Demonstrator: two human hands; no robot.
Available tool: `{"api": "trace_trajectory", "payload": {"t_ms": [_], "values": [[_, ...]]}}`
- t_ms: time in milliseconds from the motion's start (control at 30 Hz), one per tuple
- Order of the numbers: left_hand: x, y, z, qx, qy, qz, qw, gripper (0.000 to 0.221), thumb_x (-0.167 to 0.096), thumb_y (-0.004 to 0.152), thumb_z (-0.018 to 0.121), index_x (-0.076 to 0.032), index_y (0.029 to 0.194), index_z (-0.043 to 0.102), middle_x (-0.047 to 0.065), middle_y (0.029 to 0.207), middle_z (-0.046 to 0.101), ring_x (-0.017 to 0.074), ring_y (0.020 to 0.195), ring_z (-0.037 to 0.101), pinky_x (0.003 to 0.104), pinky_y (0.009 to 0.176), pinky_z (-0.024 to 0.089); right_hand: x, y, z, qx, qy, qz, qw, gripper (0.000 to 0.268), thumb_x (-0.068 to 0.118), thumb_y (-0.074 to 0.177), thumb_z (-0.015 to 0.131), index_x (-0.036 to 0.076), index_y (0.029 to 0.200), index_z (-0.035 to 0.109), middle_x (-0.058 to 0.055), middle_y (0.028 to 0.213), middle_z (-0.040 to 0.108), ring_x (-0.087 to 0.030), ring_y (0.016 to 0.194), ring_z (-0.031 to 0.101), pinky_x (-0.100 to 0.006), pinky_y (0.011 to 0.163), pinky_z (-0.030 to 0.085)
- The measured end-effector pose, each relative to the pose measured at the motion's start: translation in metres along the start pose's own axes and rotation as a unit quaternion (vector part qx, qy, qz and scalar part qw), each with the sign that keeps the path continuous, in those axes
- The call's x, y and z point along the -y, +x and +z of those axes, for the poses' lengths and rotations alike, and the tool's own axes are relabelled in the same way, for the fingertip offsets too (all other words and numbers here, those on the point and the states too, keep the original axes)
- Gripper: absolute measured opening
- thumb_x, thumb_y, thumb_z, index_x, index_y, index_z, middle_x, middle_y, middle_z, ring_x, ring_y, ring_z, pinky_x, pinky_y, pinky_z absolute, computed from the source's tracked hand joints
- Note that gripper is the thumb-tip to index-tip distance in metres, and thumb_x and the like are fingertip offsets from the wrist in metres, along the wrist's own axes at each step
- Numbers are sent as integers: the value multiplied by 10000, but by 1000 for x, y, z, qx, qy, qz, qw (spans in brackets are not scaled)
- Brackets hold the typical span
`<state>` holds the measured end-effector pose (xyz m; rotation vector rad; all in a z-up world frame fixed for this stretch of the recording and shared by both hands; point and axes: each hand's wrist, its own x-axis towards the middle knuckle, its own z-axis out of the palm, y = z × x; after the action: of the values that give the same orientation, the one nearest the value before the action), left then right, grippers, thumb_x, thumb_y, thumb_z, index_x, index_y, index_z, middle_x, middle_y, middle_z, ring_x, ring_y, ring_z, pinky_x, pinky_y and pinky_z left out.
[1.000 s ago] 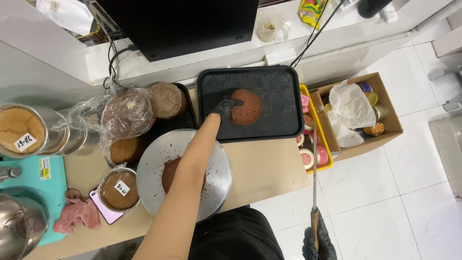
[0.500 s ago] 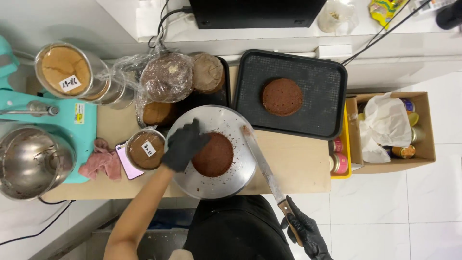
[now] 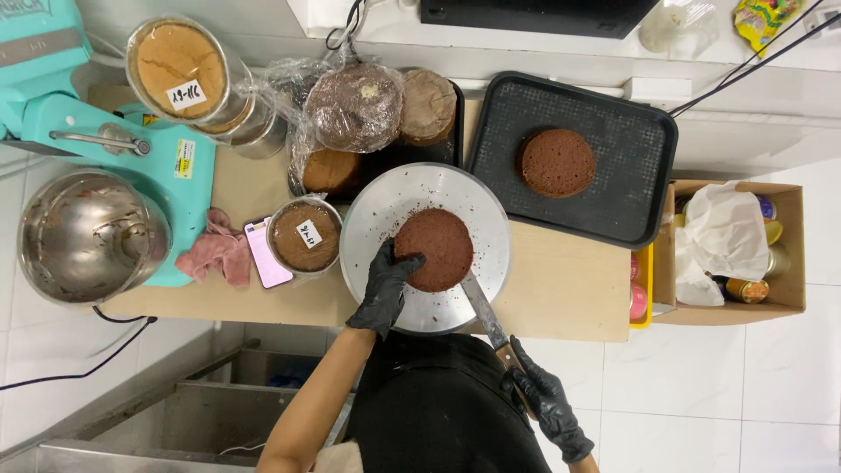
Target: Slicing round sponge cakes into horizontal layers using a serrated knife.
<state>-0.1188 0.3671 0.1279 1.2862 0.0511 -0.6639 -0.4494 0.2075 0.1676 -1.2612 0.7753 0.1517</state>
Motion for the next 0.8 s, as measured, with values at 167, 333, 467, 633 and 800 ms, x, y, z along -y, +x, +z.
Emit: {"api": "trace_trajectory", "payload": {"t_ms": [167,333,467,633,800], "values": [[-42,2,32,61,-99,-163,980,704,-60,814,794,-14,1456,507,142,1409,594,299,1292,568,408,1095,491,6,-13,9,-37,67,-12,997,601,105,996,587,146,1573,422,-69,882,718,-72,698,597,-241,650,520],[-50,56,106,164,-142,-186,958,781,-61,794,804,10,1476,429,171,1472,524,309,1363,520,413,1171,445,30,-26,6,-146,125,-28,981,604,143,982,561,168,1570,425,-94,834,708,-85,509,485,-249,439,406],[-22,123,188,174,-31,-203,963,764,-238,820,825,10,1473,515,213,1480,510,293,1244,471,389,1023,417,29,-33,-11,-266,161,-53,949,589,180,1018,506,166,1595,389,-129,832,688,-92,515,497,-249,427,400],[143,267,259,156,-27,-184,970,824,-341,751,833,-7,1433,514,215,1379,620,355,1184,639,447,932,582,-15,-31,-35,-337,200,-27,919,575,180,1025,482,182,1593,393,-184,826,671,-158,475,516,-296,400,384],[146,274,243,171,128,-60,975,840,-395,785,821,-4,1456,500,207,1403,567,339,1228,579,448,970,545,-25,-21,-33,-361,253,44,896,611,209,1002,525,230,1603,414,-209,811,651,-193,448,481,-336,402,368]]}}
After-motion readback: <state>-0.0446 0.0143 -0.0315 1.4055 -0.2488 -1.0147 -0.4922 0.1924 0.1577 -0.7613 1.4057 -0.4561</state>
